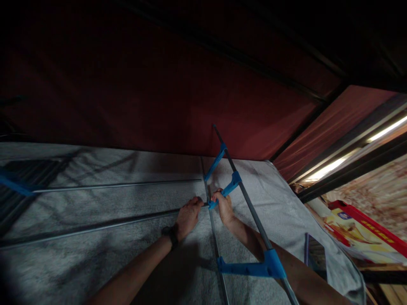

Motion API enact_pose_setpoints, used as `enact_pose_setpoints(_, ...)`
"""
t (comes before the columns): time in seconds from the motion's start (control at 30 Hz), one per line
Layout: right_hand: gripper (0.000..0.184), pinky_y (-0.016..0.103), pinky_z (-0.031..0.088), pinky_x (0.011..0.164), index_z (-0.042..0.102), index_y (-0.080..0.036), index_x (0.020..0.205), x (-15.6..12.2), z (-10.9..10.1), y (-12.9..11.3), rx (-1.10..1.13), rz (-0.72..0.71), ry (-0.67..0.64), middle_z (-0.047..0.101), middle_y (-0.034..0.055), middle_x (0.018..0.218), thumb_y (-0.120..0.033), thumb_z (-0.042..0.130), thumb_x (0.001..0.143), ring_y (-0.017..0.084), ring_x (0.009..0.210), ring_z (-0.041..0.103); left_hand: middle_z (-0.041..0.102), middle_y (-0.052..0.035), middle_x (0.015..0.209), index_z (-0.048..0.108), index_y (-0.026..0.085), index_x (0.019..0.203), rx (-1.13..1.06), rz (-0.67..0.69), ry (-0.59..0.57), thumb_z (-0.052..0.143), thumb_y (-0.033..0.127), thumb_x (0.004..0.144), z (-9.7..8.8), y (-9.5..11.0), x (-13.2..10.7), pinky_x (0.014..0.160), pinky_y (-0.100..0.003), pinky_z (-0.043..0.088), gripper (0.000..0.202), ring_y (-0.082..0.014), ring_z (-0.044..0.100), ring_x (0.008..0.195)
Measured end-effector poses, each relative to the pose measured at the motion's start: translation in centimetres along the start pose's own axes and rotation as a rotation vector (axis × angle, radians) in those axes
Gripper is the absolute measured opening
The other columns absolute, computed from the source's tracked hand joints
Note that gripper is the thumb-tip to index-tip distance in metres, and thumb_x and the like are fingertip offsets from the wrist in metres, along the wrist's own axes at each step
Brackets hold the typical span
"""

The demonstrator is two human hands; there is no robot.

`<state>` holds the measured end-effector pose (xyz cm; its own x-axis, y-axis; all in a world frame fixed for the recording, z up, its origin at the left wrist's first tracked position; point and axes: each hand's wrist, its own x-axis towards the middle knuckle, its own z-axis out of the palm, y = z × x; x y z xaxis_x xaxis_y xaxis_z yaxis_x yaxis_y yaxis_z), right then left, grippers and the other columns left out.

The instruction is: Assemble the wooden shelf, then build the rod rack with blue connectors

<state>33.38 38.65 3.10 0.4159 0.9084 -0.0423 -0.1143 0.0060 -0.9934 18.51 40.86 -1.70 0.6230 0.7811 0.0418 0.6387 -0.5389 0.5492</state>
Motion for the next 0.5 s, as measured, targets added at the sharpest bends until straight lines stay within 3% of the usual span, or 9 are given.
enact_pose_setpoints(0.5,0.020,0.027,0.040,0.061,0.048,-0.023,0.050,-1.1,1.0,0.0,0.089,0.031,0.087,0.046,-0.0048,0.052,-0.027,0.061,0.065,0.013,0.058,0.048,0.064,-0.0055,0.116,0.064,0.023,0.115,-0.080,0.042,-0.057,0.043,0.001,0.083,-0.3,-0.2,-0.3,0.092,-0.030,0.049,0.044,-0.0190,0.061,0.106)
